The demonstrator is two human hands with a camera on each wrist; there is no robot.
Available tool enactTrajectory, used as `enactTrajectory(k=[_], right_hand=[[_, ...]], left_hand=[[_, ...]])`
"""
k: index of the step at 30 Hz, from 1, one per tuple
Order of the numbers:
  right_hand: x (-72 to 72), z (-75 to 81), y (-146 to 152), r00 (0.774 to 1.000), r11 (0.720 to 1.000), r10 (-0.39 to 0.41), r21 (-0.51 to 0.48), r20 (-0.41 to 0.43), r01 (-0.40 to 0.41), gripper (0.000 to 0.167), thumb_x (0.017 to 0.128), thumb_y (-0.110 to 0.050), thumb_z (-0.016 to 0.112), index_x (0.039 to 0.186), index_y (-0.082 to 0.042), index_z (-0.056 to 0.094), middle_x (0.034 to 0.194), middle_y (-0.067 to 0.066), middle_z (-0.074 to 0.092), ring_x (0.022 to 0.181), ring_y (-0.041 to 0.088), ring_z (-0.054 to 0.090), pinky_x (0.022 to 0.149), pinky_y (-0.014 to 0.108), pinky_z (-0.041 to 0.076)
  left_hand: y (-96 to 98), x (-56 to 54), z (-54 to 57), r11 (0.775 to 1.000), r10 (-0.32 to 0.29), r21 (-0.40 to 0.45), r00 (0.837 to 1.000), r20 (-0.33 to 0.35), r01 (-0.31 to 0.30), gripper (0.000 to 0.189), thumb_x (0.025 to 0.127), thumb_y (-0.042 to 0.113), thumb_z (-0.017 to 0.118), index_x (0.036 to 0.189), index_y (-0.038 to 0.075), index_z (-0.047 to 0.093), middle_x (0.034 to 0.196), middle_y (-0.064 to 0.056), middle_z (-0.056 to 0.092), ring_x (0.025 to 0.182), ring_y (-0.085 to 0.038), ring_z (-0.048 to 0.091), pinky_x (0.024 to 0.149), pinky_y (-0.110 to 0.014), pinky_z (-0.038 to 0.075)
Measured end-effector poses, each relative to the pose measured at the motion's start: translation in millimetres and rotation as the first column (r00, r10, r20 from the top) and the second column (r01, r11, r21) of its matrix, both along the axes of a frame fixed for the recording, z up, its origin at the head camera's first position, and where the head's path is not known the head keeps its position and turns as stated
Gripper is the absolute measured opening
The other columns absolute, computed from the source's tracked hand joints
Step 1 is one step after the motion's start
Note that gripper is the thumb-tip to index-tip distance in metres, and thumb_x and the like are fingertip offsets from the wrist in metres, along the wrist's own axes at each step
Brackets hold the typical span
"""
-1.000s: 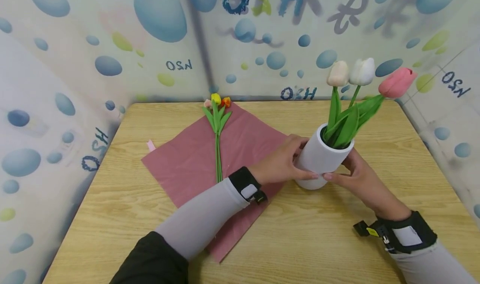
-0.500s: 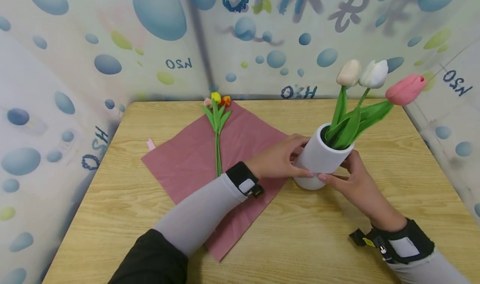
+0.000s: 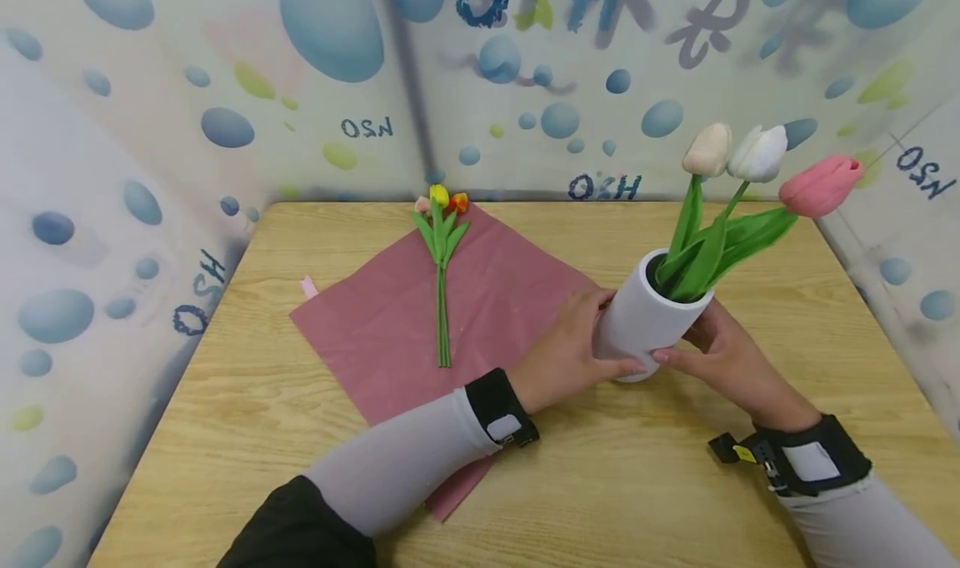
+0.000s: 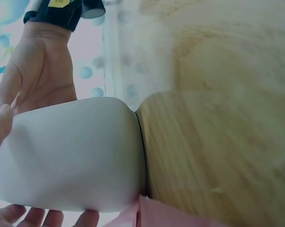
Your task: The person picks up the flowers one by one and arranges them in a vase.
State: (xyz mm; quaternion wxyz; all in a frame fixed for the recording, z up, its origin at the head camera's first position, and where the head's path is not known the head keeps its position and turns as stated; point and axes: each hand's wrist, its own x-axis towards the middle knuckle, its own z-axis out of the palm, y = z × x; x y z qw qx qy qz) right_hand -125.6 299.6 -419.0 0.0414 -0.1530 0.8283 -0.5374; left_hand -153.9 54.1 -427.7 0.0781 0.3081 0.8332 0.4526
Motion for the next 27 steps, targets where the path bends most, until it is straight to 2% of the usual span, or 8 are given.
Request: enactTrajectory(k=[5,7,12,14,18,22,24,27], right_hand=[[0.5,1.4,-5,0.999,0.998,-0.031,0.054,-0.023,0.032,0.094,0.089,-0.002,0.080,0.162,-0.027,0.028,0.152,-0.004,0.048,0.132,0.000,0.049,0.100,0.014,0.044],[0.1,2.8,-7,0.999,0.996,-0.050,0.073,-0.018,0.051,0.095,0.089,-0.004,0.081,0.162,-0.030,0.027,0.153,-0.004,0.045,0.133,0.001,0.048,0.100,0.017,0.045],[-0.9,4.5,-14,0.994,0.990,-0.109,0.087,-0.009,0.110,0.096,0.088,-0.010,0.083,0.161,-0.035,0.026,0.154,-0.004,0.043,0.133,0.004,0.046,0.101,0.036,0.048],[-0.7,4.2,-17,0.993,0.989,-0.121,0.085,-0.017,0.122,0.095,0.089,-0.010,0.083,0.161,-0.033,0.026,0.154,-0.002,0.044,0.133,0.004,0.046,0.100,0.041,0.048],[0.0,3.0,-19,0.991,0.988,-0.129,0.081,-0.031,0.131,0.095,0.089,-0.010,0.083,0.162,-0.029,0.026,0.152,0.001,0.044,0.131,0.003,0.046,0.099,0.040,0.050],[-1.8,3.5,-17,0.992,0.988,-0.119,0.091,-0.043,0.123,0.098,0.086,-0.010,0.085,0.162,-0.029,0.025,0.150,0.002,0.046,0.129,0.001,0.048,0.103,0.054,0.050],[-3.2,4.6,-15,0.993,0.989,-0.108,0.100,-0.051,0.113,0.100,0.085,-0.009,0.086,0.162,-0.029,0.024,0.149,0.002,0.046,0.127,0.002,0.050,0.103,0.049,0.052],[-4.2,6.2,-14,0.994,0.988,-0.092,0.120,-0.058,0.098,0.100,0.085,-0.009,0.086,0.162,-0.027,0.025,0.148,0.003,0.048,0.124,0.002,0.053,0.097,0.028,0.055]], left_hand=[[1.2,0.2,0.9,1.000,0.019,-0.003,1.000,-0.002,-0.019,0.088,0.086,0.040,0.085,0.154,0.012,0.036,0.144,-0.005,0.049,0.129,-0.014,0.049,0.112,-0.031,0.047],[-0.3,-2.7,2.1,1.000,0.005,0.002,1.000,0.012,-0.005,0.088,0.087,0.038,0.085,0.155,0.011,0.035,0.144,-0.005,0.048,0.130,-0.014,0.049,0.113,-0.032,0.047],[-5.4,-13.7,2.4,0.998,-0.063,0.017,0.997,0.043,0.063,0.089,0.089,0.037,0.083,0.158,0.013,0.033,0.147,-0.005,0.047,0.131,-0.014,0.048,0.112,-0.032,0.048],[-6.9,-18.0,0.9,0.996,-0.087,0.021,0.995,0.045,0.086,0.088,0.090,0.037,0.082,0.159,0.014,0.032,0.148,-0.004,0.047,0.131,-0.014,0.048,0.111,-0.031,0.049],[-9.0,-24.1,-2.8,0.993,-0.116,0.034,0.992,0.046,0.114,0.087,0.091,0.036,0.081,0.159,0.015,0.032,0.149,-0.003,0.045,0.132,-0.013,0.048,0.111,-0.030,0.049],[-9.4,-25.7,-4.8,0.991,-0.127,0.039,0.991,0.044,0.125,0.087,0.090,0.038,0.081,0.159,0.015,0.033,0.148,-0.003,0.046,0.132,-0.013,0.049,0.110,-0.029,0.049],[-8.9,-25.7,-4.8,0.991,-0.128,0.039,0.991,0.044,0.126,0.087,0.090,0.039,0.081,0.159,0.015,0.033,0.148,-0.003,0.046,0.131,-0.013,0.050,0.110,-0.029,0.050],[-8.3,-25.1,-4.4,0.991,-0.128,0.036,0.991,0.050,0.126,0.087,0.090,0.039,0.081,0.158,0.014,0.034,0.147,-0.003,0.046,0.130,-0.013,0.051,0.109,-0.029,0.050]])
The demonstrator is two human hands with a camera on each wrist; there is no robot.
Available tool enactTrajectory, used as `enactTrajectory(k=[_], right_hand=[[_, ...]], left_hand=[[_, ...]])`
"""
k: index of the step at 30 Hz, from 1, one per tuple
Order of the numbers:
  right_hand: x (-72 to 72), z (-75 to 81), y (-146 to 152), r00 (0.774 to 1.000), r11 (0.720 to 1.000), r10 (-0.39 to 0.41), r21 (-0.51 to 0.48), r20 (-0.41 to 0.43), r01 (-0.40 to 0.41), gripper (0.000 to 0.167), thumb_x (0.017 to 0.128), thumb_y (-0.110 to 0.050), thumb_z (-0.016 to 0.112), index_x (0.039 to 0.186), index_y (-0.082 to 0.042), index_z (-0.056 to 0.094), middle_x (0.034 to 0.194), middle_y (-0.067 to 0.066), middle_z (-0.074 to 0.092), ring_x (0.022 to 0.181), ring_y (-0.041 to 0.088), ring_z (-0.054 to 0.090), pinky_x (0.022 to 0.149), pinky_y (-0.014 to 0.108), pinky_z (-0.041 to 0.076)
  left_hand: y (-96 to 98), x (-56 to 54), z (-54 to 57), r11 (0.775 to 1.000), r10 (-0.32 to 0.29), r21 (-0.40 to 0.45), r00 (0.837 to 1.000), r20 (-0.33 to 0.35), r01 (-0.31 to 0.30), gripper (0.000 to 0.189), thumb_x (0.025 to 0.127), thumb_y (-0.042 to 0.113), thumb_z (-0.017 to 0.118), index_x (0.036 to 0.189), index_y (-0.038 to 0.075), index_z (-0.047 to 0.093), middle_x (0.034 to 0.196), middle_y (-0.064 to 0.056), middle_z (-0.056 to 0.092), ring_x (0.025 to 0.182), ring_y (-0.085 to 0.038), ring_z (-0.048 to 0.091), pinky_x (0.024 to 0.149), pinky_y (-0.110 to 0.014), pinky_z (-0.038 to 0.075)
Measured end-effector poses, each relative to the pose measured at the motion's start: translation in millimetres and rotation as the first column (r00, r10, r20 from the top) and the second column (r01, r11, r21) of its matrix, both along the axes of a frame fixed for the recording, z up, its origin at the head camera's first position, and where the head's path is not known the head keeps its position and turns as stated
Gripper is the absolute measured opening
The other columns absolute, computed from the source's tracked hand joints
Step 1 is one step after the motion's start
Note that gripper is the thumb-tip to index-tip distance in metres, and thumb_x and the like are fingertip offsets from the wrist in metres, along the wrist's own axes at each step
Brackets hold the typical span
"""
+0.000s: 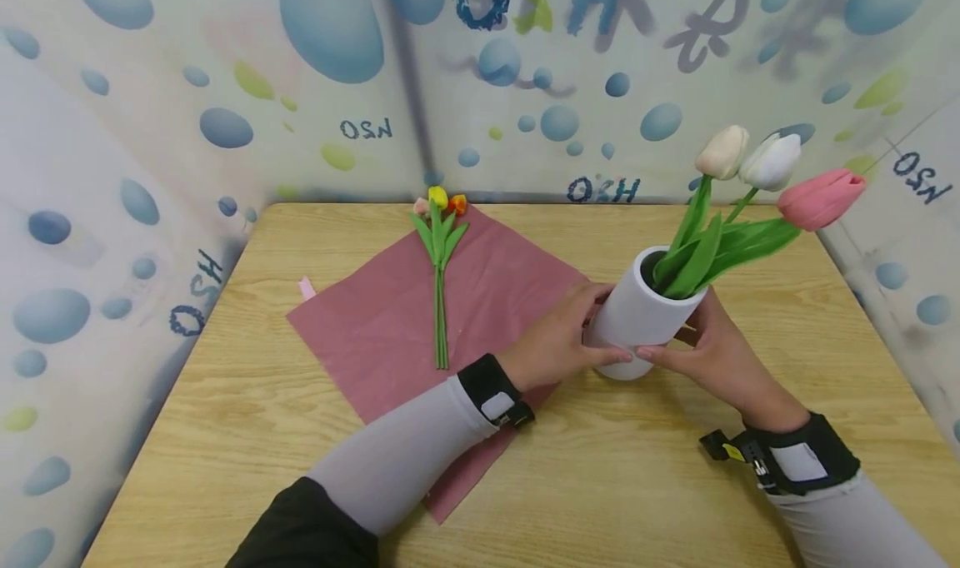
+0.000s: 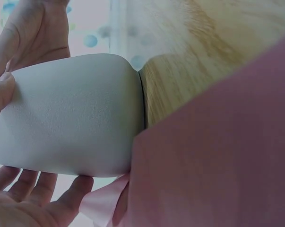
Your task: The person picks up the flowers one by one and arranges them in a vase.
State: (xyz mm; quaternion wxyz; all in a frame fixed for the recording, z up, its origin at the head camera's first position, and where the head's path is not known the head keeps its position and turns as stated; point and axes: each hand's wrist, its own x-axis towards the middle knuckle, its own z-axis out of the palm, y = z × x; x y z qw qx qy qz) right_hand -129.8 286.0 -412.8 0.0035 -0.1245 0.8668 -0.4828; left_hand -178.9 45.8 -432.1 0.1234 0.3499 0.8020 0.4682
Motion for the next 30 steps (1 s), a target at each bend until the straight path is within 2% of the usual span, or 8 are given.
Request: enactTrajectory(k=[2,3,17,20,22,24,26,30], right_hand=[[0.2,0.4,1,1.000,1.000,0.003,0.008,0.008,-0.003,0.099,0.085,-0.010,0.086,0.162,-0.026,0.026,0.146,0.003,0.048,0.122,0.001,0.053,0.092,0.015,0.050],[0.2,0.7,1,1.000,1.000,0.004,0.009,0.010,-0.005,0.098,0.085,-0.010,0.087,0.162,-0.025,0.027,0.146,0.003,0.048,0.122,0.000,0.053,0.092,0.014,0.049],[-2.9,-1.1,3,1.000,1.000,0.020,0.023,0.021,-0.020,0.096,0.084,-0.011,0.087,0.161,-0.022,0.029,0.146,0.003,0.050,0.123,-0.001,0.052,0.094,0.015,0.048],[-3.4,-2.4,2,0.999,1.000,0.022,0.017,0.024,-0.022,0.098,0.084,-0.011,0.088,0.161,-0.024,0.029,0.146,0.001,0.050,0.123,0.000,0.052,0.093,0.015,0.048],[-4.1,-3.1,2,1.000,1.000,0.017,0.018,0.024,-0.018,0.099,0.083,-0.011,0.089,0.161,-0.026,0.029,0.146,-0.001,0.050,0.124,0.000,0.052,0.094,0.015,0.048],[-4.6,-3.0,3,0.999,1.000,0.014,0.019,0.030,-0.014,0.100,0.082,-0.011,0.089,0.161,-0.027,0.029,0.146,-0.002,0.050,0.124,0.000,0.052,0.096,0.020,0.050],[-4.8,-2.4,3,0.999,1.000,0.011,0.020,0.035,-0.012,0.100,0.082,-0.012,0.089,0.160,-0.027,0.029,0.146,-0.001,0.050,0.124,0.000,0.052,0.099,0.033,0.053],[-3.7,-1.0,2,0.999,1.000,0.012,0.012,0.053,-0.013,0.099,0.083,-0.012,0.089,0.160,-0.027,0.029,0.147,0.003,0.050,0.124,0.001,0.052,0.102,0.060,0.050]], left_hand=[[0.5,0.5,0.3,1.000,0.000,-0.002,1.000,0.009,0.000,0.086,0.090,0.039,0.081,0.158,0.014,0.034,0.147,-0.003,0.046,0.129,-0.014,0.051,0.109,-0.029,0.050],[0.6,0.7,0.4,1.000,0.000,-0.003,1.000,0.012,0.000,0.086,0.090,0.038,0.081,0.158,0.014,0.034,0.147,-0.003,0.046,0.129,-0.014,0.051,0.109,-0.030,0.050],[-1.0,1.0,1.1,1.000,-0.006,0.016,1.000,0.025,0.006,0.089,0.089,0.036,0.083,0.159,0.014,0.032,0.148,-0.004,0.046,0.131,-0.014,0.051,0.111,-0.031,0.049],[-7.2,1.2,9.0,0.999,-0.016,-0.045,1.000,0.021,0.017,0.091,0.089,0.033,0.083,0.160,0.012,0.031,0.149,-0.006,0.046,0.134,-0.017,0.050,0.111,-0.032,0.050],[-13.2,-0.2,17.2,0.993,-0.006,-0.121,1.000,0.002,0.006,0.092,0.090,0.031,0.083,0.162,0.012,0.029,0.153,-0.007,0.045,0.139,-0.019,0.047,0.113,-0.033,0.049],[-20.6,-2.5,26.4,0.979,0.021,-0.201,1.000,-0.022,-0.025,0.090,0.092,0.029,0.081,0.163,0.012,0.028,0.158,-0.009,0.042,0.145,-0.022,0.043,0.115,-0.036,0.048],[-29.8,-5.6,35.1,0.966,0.064,-0.249,0.997,-0.041,-0.072,0.088,0.094,0.029,0.079,0.163,0.013,0.028,0.161,-0.009,0.040,0.149,-0.022,0.039,0.117,-0.038,0.046],[-55.6,-15.1,46.0,0.948,0.163,-0.262,0.983,-0.082,-0.179,0.080,0.098,0.028,0.074,0.162,0.011,0.030,0.163,-0.010,0.039,0.152,-0.025,0.034,0.122,-0.044,0.040]])
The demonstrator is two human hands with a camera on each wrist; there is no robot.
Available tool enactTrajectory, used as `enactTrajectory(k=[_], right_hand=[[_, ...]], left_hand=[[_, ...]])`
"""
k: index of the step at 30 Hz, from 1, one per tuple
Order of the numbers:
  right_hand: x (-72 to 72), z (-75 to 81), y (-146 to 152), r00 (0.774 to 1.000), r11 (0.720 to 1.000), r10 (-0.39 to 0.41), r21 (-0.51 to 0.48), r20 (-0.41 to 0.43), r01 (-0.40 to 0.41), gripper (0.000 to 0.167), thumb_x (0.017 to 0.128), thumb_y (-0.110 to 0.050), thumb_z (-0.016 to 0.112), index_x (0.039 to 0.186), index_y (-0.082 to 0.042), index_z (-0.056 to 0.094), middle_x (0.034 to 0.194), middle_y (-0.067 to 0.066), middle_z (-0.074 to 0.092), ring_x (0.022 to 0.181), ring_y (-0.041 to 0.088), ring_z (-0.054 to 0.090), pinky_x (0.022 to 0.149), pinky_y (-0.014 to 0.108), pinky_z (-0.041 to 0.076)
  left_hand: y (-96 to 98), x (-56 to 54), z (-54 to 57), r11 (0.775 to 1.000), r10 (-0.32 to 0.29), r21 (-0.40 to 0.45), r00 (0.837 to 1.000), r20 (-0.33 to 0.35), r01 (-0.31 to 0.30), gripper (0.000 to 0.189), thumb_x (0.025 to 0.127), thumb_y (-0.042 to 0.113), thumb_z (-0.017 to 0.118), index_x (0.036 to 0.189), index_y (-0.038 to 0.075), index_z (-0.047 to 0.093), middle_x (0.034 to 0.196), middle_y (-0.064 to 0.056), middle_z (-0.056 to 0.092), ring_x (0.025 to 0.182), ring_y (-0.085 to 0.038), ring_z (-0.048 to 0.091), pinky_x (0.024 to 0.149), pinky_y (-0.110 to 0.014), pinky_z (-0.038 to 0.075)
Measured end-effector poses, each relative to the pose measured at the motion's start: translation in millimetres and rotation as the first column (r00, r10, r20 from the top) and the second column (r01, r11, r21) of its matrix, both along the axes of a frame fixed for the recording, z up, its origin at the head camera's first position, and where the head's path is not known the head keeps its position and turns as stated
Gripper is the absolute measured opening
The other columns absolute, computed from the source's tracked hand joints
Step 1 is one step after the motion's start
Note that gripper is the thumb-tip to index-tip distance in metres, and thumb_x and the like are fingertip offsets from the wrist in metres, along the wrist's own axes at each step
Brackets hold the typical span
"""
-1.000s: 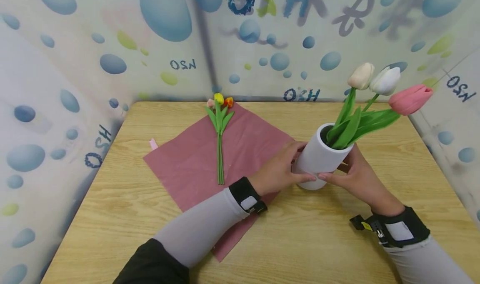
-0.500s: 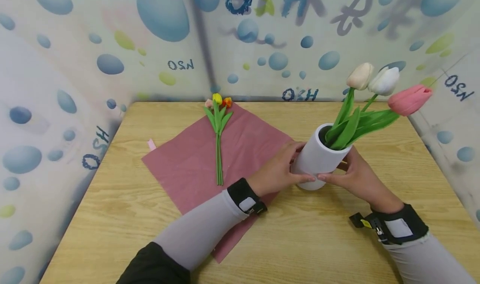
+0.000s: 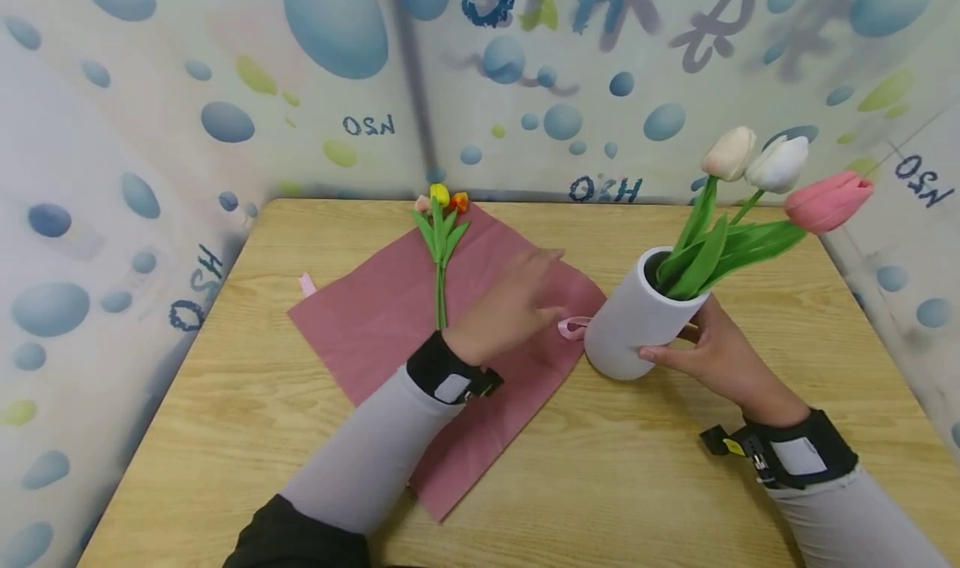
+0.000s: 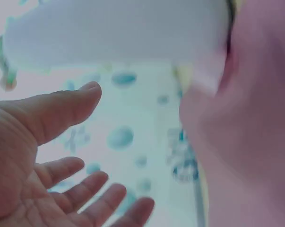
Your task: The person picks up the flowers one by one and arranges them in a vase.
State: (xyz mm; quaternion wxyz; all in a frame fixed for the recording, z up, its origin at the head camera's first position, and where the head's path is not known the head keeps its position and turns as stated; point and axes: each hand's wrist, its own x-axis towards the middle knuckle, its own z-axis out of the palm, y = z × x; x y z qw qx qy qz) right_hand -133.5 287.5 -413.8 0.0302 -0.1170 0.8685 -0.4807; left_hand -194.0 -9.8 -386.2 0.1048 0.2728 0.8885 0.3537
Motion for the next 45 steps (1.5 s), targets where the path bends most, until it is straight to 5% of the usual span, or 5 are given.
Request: enactTrajectory(k=[5,14,19,26,45], right_hand=[[0.6,0.6,0,0.999,1.000,-0.016,-0.014,0.030,0.016,0.098,0.083,-0.013,0.089,0.159,-0.030,0.029,0.148,0.003,0.050,0.125,0.002,0.051,0.105,0.065,0.047],[-0.3,-0.7,1,1.000,1.000,-0.003,-0.014,0.018,0.004,0.096,0.083,-0.013,0.088,0.158,-0.027,0.031,0.146,0.004,0.052,0.124,0.003,0.052,0.104,0.065,0.048],[-0.4,-0.9,1,1.000,1.000,0.004,-0.029,0.012,-0.003,0.096,0.083,-0.012,0.088,0.159,-0.026,0.030,0.146,0.004,0.051,0.124,0.002,0.052,0.104,0.069,0.047],[-0.7,-1.1,1,1.000,1.000,0.005,-0.027,0.006,-0.005,0.096,0.084,-0.011,0.088,0.159,-0.025,0.030,0.146,0.003,0.051,0.125,0.001,0.051,0.104,0.067,0.046],[-0.2,-1.9,2,1.000,1.000,0.003,-0.024,0.009,-0.003,0.095,0.084,-0.012,0.088,0.159,-0.024,0.030,0.146,0.003,0.050,0.125,0.000,0.050,0.104,0.068,0.046]], left_hand=[[-39.5,-19.9,-0.3,0.981,0.186,-0.052,0.982,-0.040,-0.188,0.076,0.098,0.031,0.073,0.160,0.007,0.036,0.162,-0.014,0.040,0.154,-0.031,0.031,0.123,-0.048,0.037],[-95.3,-55.0,-20.2,0.889,0.450,-0.134,0.890,0.074,-0.439,0.077,0.094,0.033,0.077,0.155,0.002,0.041,0.156,-0.020,0.045,0.140,-0.034,0.048,0.113,-0.052,0.046],[-108.0,-62.1,-32.5,0.887,0.456,-0.107,0.888,0.056,-0.448,0.066,0.092,0.018,0.076,0.150,0.006,0.049,0.136,-0.015,0.061,0.114,-0.030,0.062,0.096,-0.047,0.053],[-113.9,-62.8,-41.5,0.872,0.481,-0.175,0.866,0.137,-0.457,0.023,0.091,0.023,0.075,0.094,0.006,0.061,0.076,-0.004,0.052,0.070,-0.023,0.056,0.060,-0.033,0.045],[-114.9,-64.6,-47.2,0.884,0.467,-0.165,0.845,0.261,-0.437,0.020,0.101,0.019,0.068,0.103,-0.001,0.065,0.093,-0.013,0.068,0.063,-0.014,0.073,0.060,-0.028,0.060]])
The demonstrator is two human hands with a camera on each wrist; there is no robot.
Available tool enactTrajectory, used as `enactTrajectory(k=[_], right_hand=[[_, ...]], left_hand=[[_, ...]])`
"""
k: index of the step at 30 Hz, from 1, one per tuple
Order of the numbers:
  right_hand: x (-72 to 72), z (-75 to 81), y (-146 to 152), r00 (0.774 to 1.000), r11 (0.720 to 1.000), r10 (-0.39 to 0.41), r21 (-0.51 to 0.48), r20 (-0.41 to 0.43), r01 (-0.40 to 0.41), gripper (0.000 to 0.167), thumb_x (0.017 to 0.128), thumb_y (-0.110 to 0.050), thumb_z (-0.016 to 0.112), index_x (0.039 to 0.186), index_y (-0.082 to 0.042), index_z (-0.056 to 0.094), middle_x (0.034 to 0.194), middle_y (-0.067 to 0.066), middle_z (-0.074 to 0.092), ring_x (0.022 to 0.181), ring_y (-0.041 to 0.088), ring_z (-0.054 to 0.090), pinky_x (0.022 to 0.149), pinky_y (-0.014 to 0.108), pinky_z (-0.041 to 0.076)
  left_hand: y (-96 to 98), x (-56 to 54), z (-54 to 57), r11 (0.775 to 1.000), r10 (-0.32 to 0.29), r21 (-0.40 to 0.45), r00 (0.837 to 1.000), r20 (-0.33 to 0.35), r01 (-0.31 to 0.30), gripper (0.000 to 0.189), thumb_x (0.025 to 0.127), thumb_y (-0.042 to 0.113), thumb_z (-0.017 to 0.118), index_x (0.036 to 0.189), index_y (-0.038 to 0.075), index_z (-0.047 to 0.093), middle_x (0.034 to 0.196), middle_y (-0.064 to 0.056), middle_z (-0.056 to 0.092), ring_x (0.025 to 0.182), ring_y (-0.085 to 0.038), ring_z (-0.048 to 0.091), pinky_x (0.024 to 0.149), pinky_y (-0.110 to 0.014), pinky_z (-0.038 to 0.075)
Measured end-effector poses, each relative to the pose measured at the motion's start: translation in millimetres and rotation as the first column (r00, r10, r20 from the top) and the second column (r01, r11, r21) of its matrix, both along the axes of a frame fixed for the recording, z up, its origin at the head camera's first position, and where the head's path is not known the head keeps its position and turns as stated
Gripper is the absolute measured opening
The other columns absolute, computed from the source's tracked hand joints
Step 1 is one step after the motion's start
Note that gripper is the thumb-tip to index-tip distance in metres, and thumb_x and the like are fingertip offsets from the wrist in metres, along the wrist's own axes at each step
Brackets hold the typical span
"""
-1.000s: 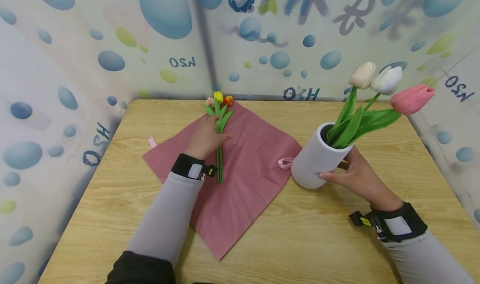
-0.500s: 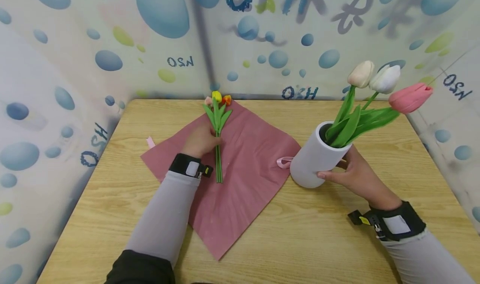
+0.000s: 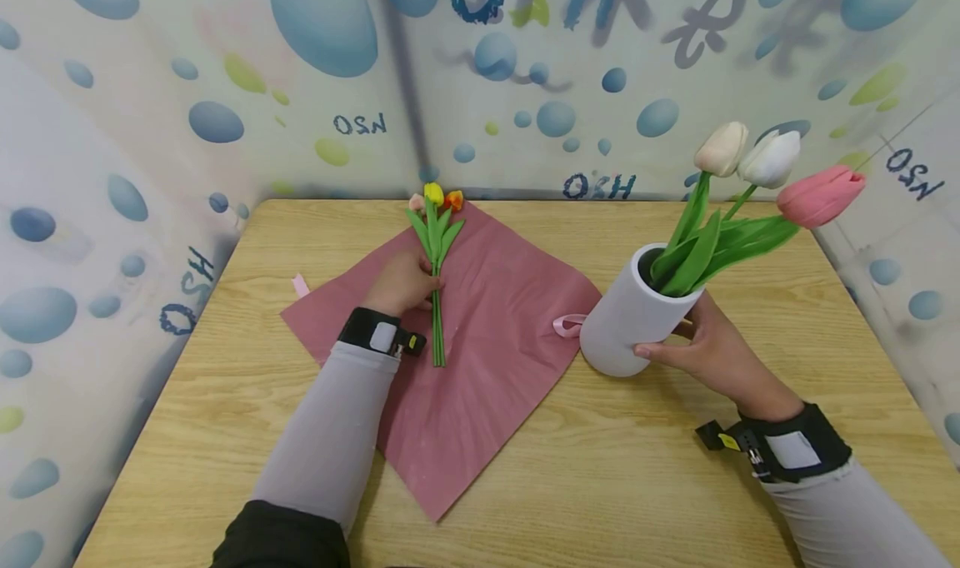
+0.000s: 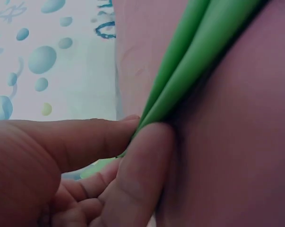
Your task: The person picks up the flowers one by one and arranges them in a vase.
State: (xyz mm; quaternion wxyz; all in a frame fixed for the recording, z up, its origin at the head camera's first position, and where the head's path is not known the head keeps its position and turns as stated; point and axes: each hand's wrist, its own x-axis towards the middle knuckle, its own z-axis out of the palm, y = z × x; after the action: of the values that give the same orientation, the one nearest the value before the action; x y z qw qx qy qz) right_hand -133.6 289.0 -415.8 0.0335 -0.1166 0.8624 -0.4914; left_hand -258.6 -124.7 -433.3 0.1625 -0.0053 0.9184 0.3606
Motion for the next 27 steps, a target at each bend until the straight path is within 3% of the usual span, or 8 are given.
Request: enactTrajectory(k=[9,16,22,27], right_hand=[[0.9,1.0,-1,1.000,1.000,-0.002,-0.005,0.002,0.002,0.097,0.083,-0.011,0.088,0.159,-0.024,0.029,0.146,0.003,0.050,0.125,0.000,0.050,0.105,0.066,0.046],[0.6,1.1,-1,1.000,1.000,-0.001,-0.007,0.011,0.001,0.098,0.084,-0.012,0.088,0.159,-0.024,0.028,0.147,0.005,0.049,0.125,0.001,0.050,0.105,0.068,0.046],[0.1,0.6,1,1.000,1.000,-0.002,0.008,0.020,0.002,0.099,0.083,-0.014,0.089,0.160,-0.025,0.027,0.148,0.005,0.049,0.125,0.002,0.050,0.105,0.065,0.047],[-0.6,-0.4,2,1.000,1.000,-0.004,0.027,0.018,0.003,0.100,0.083,-0.015,0.089,0.160,-0.027,0.026,0.148,0.002,0.049,0.126,0.003,0.051,0.104,0.055,0.050]], left_hand=[[0.2,-1.0,0.1,1.000,0.018,0.019,1.000,0.019,-0.018,0.021,0.102,0.018,0.067,0.110,0.000,0.061,0.098,-0.014,0.067,0.065,-0.015,0.073,0.061,-0.028,0.060],[1.0,-0.5,6.6,0.999,0.029,0.036,1.000,0.009,-0.030,0.028,0.101,0.018,0.067,0.121,0.000,0.060,0.103,-0.014,0.067,0.067,-0.016,0.072,0.063,-0.028,0.059],[2.9,3.8,17.0,0.999,0.014,0.034,0.997,-0.071,-0.012,0.032,0.102,0.017,0.063,0.129,0.001,0.059,0.109,-0.014,0.067,0.073,-0.019,0.073,0.069,-0.031,0.058],[5.8,7.8,28.0,0.999,0.006,0.049,0.987,-0.162,0.001,0.035,0.101,0.018,0.063,0.131,0.001,0.061,0.112,-0.014,0.066,0.087,-0.025,0.068,0.079,-0.036,0.054]])
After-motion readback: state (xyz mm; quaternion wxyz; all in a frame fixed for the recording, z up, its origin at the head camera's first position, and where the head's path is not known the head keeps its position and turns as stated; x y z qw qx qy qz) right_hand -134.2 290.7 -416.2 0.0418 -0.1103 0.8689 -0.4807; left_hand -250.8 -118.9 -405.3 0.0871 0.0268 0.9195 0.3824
